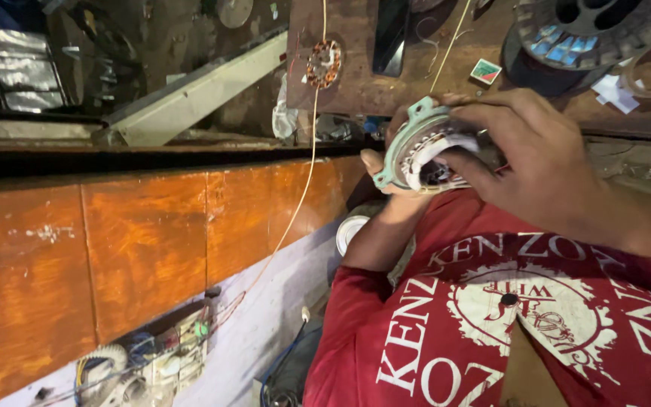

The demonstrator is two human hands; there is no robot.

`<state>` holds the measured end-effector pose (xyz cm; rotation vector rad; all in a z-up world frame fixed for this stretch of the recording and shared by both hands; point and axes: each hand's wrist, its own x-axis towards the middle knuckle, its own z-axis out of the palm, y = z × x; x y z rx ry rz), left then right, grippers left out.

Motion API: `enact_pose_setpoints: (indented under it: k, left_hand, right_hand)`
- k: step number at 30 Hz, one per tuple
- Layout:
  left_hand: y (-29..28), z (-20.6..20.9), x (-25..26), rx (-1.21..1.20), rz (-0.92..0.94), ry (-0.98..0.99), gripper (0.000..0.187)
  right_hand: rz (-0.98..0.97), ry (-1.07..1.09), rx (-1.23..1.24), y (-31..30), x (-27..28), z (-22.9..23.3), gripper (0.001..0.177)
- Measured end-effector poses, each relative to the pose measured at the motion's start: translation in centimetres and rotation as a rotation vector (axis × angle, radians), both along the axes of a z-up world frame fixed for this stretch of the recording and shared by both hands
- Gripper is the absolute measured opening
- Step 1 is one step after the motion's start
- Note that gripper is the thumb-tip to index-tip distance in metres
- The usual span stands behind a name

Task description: The person works on a circular electrical component, likely a motor stator, by hand and with pliers. They adjust and secure copper windings and wires within the component's slots, occasionally rotating the part to access different sections.

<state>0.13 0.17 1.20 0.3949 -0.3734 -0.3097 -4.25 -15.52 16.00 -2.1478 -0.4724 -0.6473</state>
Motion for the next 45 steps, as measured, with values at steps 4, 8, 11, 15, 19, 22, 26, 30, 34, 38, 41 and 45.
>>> enact_pose_setpoints:
  k: [4,8,11,15,19,22,26,30,34,38,41,45]
  left_hand:
    - [0.6,2.4,0.3,0.113,-0.016,-0.173,0.09]
    - [1.4,5.0,0.1,0.236,-0.043,-0.349,0.085]
    - [2.3,6.5,0.4,0.361,-0.088,-0.447,0.083]
    - [2.0,7.2,1.3,0.384,-0.037,-0.598,0.08]
    - [2.0,7.3,1.5,0.37,-0.019,-0.649,0.076]
    - [2.3,7.3,1.4,0.388,-0.039,-0.653,0.072]
    - [2.2,7.1,1.4,0.355,-0.028,-0.649,0.073]
    - [2.0,6.8,1.0,0.329,-0.034,-0.59,0.078]
    - [1.1,6.1,1.3,0.24,-0.017,-0.606,0.079]
    - [0.5,5.6,1.9,0.179,0.004,-0.642,0.081]
    - [1.1,5.5,1.4,0.223,-0.029,-0.582,0.078]
    - [2.0,5.3,0.5,0.311,-0.058,-0.51,0.079]
  right_hand:
    - [0.004,-0.038,-0.003,0.2,-0.8,0.0,0.041]
    - [0.063,-0.037,0.023,-0.5,-1.7,-0.6,0.036]
    - [0.08,-0.03,0.049,-0.6,-2.3,-1.2,0.033]
    - [0.077,0.044,0.124,-0.6,-2.8,-1.4,0.029]
    - [0.125,0.17,0.121,-1.1,-3.4,-0.9,0.027]
    - [0.152,0.234,0.099,-1.4,-3.8,-0.8,0.026]
    - [0.155,0.21,0.135,-1.4,-3.8,-1.3,0.026]
    - [0.125,0.073,0.216,-0.7,-3.2,-2.3,0.031]
    - [0.103,-0.049,0.138,-0.6,-3.5,-3.2,0.029]
    - [0.099,-0.129,0.113,-0.4,-3.4,-4.3,0.03]
    - [0.117,-0.172,0.134,-0.3,-3.3,-5.0,0.029]
    - [0.108,-0.058,0.194,-0.1,-3.5,-4.7,0.023]
